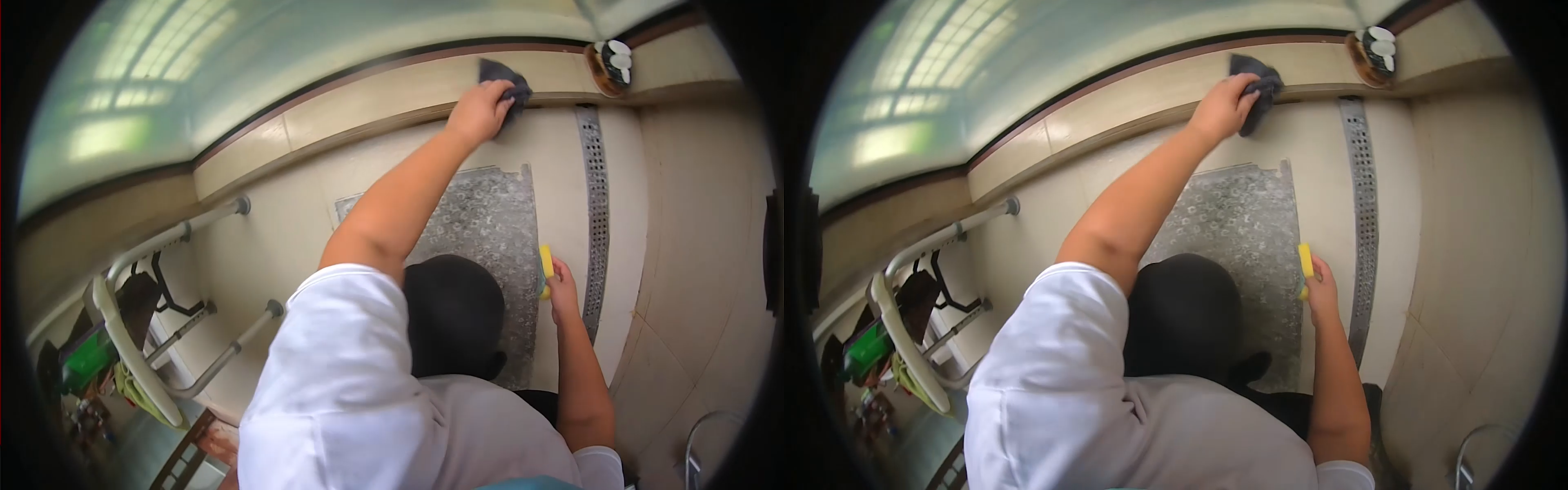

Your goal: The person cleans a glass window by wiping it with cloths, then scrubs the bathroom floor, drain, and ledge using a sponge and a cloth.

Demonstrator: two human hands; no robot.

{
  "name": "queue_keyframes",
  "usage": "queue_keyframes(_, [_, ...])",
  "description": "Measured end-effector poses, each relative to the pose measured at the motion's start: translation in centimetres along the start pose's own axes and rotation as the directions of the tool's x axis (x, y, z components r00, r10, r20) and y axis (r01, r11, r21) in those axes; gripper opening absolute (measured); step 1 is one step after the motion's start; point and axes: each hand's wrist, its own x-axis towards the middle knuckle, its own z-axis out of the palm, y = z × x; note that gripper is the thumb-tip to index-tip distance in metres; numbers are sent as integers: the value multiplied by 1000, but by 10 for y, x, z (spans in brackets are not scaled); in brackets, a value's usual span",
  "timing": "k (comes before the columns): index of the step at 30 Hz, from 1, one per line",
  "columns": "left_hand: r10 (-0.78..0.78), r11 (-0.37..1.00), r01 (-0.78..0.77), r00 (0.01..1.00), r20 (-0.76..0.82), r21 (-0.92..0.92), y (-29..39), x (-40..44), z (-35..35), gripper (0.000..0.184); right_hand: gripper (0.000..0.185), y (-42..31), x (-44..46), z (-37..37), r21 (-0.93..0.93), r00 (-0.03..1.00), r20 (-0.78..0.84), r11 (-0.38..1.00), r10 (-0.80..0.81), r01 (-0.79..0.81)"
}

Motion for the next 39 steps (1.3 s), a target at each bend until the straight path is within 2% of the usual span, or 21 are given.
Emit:
queue_keyframes(2, [-226,965,210,969,-95,-156,21,-45,-26,29,45,-5,-5,2,-5,999,8,999,41,-41])
queue_keyframes(3, [-236,963,195,944,-231,-186,21,-72,-46,31,45,-9,-4,2,-10,998,8,998,58,-58])
queue_keyframes(5, [-534,842,476,802,-267,-253,-8,-124,-91,39,45,-2,11,-2,-47,1000,6,999,-12,12])
queue_keyframes(6, [-523,841,355,724,-449,-407,-44,-150,-107,37,45,0,17,-2,-62,999,4,997,-43,44])
queue_keyframes(7, [-629,760,370,625,-462,-534,-36,-164,-129,45,46,-3,22,0,-75,999,7,996,-54,54])
queue_keyframes(9, [-691,720,346,426,-583,-601,-49,-179,-157,43,46,-15,32,5,-104,997,12,992,-76,77])
queue_keyframes(12, [-854,517,530,265,-448,-672,-117,-179,-144,41,46,-33,36,20,-159,994,26,982,-102,105])
queue_keyframes(13, [-758,556,770,314,-572,-314,-143,-175,-124,43,46,-44,33,26,-161,996,54,983,-76,84])
queue_keyframes(14, [-710,439,892,273,-649,-105,-143,-158,-105,47,45,-56,26,32,-164,996,82,985,-44,57])
queue_keyframes(15, [-696,441,881,216,-685,-171,-144,-141,-87,46,45,-60,20,37,-167,994,112,986,-7,25])
queue_keyframes(18, [-669,477,879,350,-655,-17,-116,-105,-34,45,46,-50,16,42,-191,985,172,980,-31,64])
queue_keyframes(20, [-606,602,774,602,-520,196,-102,-107,-18,45,47,-36,15,42,-231,983,185,972,1,42])
queue_keyframes(21, [-543,712,674,706,-454,197,-85,-108,-13,30,47,-30,12,42,-251,982,191,967,17,32])
queue_keyframes(23, [-409,854,448,893,-189,265,-77,-107,-2,28,48,-21,8,41,-251,983,184,967,17,30])
queue_keyframes(25, [-405,914,405,913,44,12,-68,-101,6,30,48,-13,9,37,-252,983,183,966,-8,55])
queue_keyframes(28, [-507,835,526,850,143,-163,-65,-102,-3,33,47,-14,15,23,-282,992,125,959,30,7])
queue_keyframes(31, [-690,642,628,723,25,-441,-81,-113,-29,46,48,-26,18,15,-224,995,82,972,-52,69])
queue_keyframes(32, [-760,516,618,649,15,-592,-83,-116,-38,50,47,-27,21,13,-205,994,84,975,-68,84])
queue_keyframes(34, [-870,234,494,490,46,-837,-73,-116,-57,58,47,-35,19,15,-192,997,54,979,-52,61])
queue_keyframes(37, [-841,100,258,538,57,-961,-82,-106,-51,66,47,-32,19,16,-163,997,44,984,-66,73])
queue_keyframes(39, [-819,19,239,560,122,-971,-83,-93,-38,68,47,-30,16,19,-175,996,65,983,-54,64])
